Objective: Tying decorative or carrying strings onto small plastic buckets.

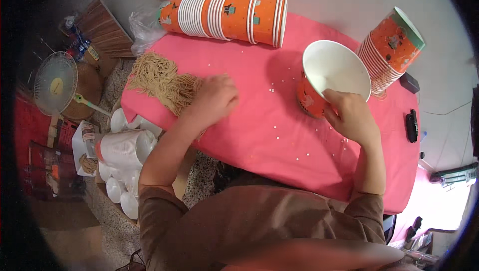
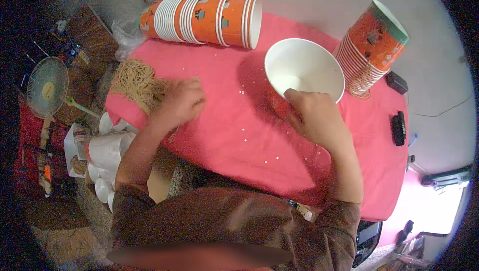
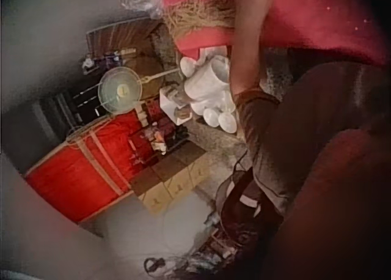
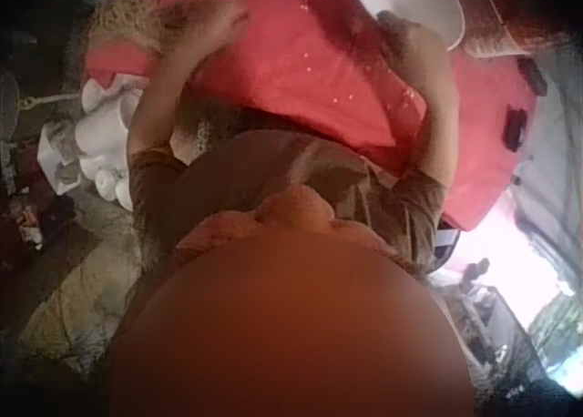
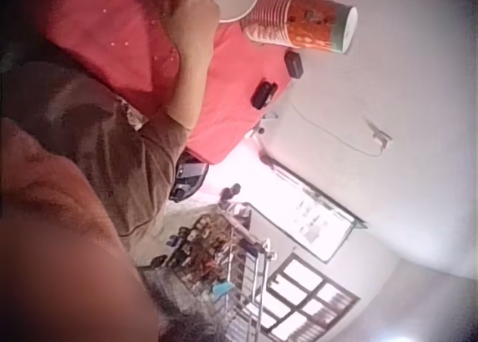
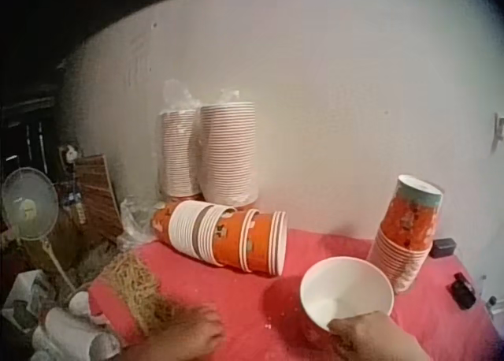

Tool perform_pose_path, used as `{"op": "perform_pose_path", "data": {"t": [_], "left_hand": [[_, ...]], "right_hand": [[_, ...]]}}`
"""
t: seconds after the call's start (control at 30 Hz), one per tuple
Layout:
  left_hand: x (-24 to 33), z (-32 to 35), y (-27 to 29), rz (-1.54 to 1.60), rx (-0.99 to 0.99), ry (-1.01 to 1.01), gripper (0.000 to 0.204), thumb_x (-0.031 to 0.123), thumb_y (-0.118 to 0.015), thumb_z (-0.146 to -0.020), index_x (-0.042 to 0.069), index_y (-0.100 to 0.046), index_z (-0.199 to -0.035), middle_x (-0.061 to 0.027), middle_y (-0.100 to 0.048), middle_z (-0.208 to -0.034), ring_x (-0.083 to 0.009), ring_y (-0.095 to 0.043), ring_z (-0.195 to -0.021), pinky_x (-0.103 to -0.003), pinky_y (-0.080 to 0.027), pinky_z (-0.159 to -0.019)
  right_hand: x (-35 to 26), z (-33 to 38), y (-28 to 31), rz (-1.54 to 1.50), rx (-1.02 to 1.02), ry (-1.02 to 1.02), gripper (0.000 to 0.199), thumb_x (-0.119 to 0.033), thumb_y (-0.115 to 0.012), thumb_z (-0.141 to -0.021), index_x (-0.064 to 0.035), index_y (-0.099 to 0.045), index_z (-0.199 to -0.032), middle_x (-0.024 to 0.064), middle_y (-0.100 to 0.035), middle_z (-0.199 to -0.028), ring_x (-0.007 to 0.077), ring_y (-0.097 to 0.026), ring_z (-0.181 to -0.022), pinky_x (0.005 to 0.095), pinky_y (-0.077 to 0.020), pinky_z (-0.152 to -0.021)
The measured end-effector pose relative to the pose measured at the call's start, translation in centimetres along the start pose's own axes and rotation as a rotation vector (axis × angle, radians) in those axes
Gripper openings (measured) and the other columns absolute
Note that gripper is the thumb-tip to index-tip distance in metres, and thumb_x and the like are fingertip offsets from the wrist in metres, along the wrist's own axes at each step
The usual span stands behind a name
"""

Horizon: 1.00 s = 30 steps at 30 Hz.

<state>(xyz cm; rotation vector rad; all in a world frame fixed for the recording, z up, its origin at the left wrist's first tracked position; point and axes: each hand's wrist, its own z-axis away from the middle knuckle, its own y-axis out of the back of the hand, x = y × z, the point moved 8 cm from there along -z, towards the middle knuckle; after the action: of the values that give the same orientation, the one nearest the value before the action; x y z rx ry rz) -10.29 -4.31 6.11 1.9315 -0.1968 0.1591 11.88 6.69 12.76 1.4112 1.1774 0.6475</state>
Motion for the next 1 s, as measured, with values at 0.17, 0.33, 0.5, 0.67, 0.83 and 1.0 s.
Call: {"op": "perform_pose_path", "data": {"t": [0.17,0.33,0.5,0.67,0.83,1.0], "left_hand": [[0.6,0.0,-2.4,-0.117,0.002,-0.151,0.006,0.015,-0.064,-0.074,0.010,-0.064,-0.071,-0.0063,-0.059,-0.084,-0.0284,-0.055,-0.094,-0.046,-0.038,-0.090],[3.3,-2.0,-2.2,0.087,-0.072,-0.079,0.010,0.010,-0.065,-0.077,0.004,-0.062,-0.084,-0.0079,-0.060,-0.086,-0.0250,-0.059,-0.097,-0.039,-0.043,-0.087],[7.6,-5.8,-2.1,1.117,0.066,0.077,0.008,0.009,-0.063,-0.087,0.002,-0.059,-0.087,-0.0015,-0.061,-0.083,-0.0088,-0.057,-0.081,-0.026,-0.046,-0.072],[5.1,-7.9,-3.8,0.999,0.172,0.238,0.010,0.009,-0.061,-0.090,-0.001,-0.060,-0.090,0.0001,-0.063,-0.083,-0.0047,-0.056,-0.075,-0.022,-0.046,-0.069],[5.3,-8.2,-3.9,0.992,0.194,0.234,0.009,0.008,-0.061,-0.088,-0.001,-0.062,-0.091,-0.0007,-0.064,-0.080,-0.0057,-0.057,-0.075,-0.023,-0.047,-0.068],[5.8,-8.1,-3.5,0.980,0.223,0.221,0.010,0.008,-0.062,-0.088,-0.002,-0.063,-0.092,-0.0011,-0.065,-0.078,-0.0065,-0.058,-0.072,-0.024,-0.048,-0.066]], "right_hand": [[0.3,0.1,0.0,-0.008,0.022,0.016,0.014,-0.006,-0.061,-0.075,-0.0006,-0.053,-0.084,0.0223,-0.058,-0.069,0.0423,-0.058,-0.072,0.0487,-0.0441,-0.062],[0.8,0.0,-0.5,0.000,-0.038,-0.027,0.021,-0.014,-0.065,-0.077,-0.0054,-0.059,-0.095,0.0215,-0.062,-0.075,0.0410,-0.062,-0.076,0.0502,-0.0473,-0.068],[0.5,0.0,-0.2,-0.024,-0.019,-0.011,0.015,-0.008,-0.063,-0.076,-0.0010,-0.056,-0.089,0.0229,-0.060,-0.074,0.0421,-0.058,-0.073,0.0467,-0.0445,-0.062],[0.1,-0.2,1.4,-0.270,0.151,-0.016,0.015,-0.010,-0.063,-0.082,-0.0037,-0.060,-0.095,0.0191,-0.064,-0.078,0.0352,-0.064,-0.072,0.0430,-0.0489,-0.065],[0.3,-1.4,2.4,-0.254,0.147,-0.067,0.009,-0.010,-0.062,-0.084,-0.0032,-0.061,-0.089,0.0172,-0.064,-0.078,0.0320,-0.064,-0.070,0.0404,-0.0487,-0.062],[1.6,-3.3,1.6,-0.157,0.124,0.001,0.008,-0.011,-0.061,-0.084,-0.0043,-0.063,-0.088,0.0161,-0.065,-0.077,0.0338,-0.064,-0.070,0.0416,-0.0481,-0.060]]}}
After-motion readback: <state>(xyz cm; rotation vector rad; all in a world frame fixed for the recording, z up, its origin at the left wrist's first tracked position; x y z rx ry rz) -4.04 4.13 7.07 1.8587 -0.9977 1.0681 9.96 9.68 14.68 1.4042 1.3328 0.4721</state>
